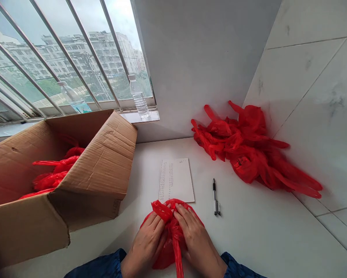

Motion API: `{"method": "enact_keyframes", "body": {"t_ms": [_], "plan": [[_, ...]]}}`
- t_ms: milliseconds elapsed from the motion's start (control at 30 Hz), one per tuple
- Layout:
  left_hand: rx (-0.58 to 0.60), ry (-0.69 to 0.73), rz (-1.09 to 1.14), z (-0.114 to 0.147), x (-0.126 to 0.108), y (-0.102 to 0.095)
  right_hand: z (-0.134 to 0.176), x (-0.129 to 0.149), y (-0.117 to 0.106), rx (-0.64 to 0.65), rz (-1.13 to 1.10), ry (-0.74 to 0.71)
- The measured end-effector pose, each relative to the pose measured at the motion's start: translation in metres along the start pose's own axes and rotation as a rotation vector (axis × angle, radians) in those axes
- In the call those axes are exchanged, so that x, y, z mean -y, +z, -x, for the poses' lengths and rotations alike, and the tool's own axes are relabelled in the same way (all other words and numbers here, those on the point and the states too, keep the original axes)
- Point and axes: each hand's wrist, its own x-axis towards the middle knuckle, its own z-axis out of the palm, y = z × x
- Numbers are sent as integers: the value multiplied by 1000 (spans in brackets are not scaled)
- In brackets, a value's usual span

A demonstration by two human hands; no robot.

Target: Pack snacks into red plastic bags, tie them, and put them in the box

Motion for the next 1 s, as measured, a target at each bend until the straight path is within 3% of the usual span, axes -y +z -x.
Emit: {"method": "enact_keyframes", "body": {"t_ms": [467,800,900,1000], "plan": [[19,-16,32,-1,-3,0,1,-2,5,-7,10,20],[-31,-17,84,1,2,8,2,-4,9,-40,3,-2],[-21,-17,110,0,-1,-7,0,1,-5,-46,-41,-22],[54,-24,247,0,-11,-39,0,14,-28,-82,-138,-62]]}}
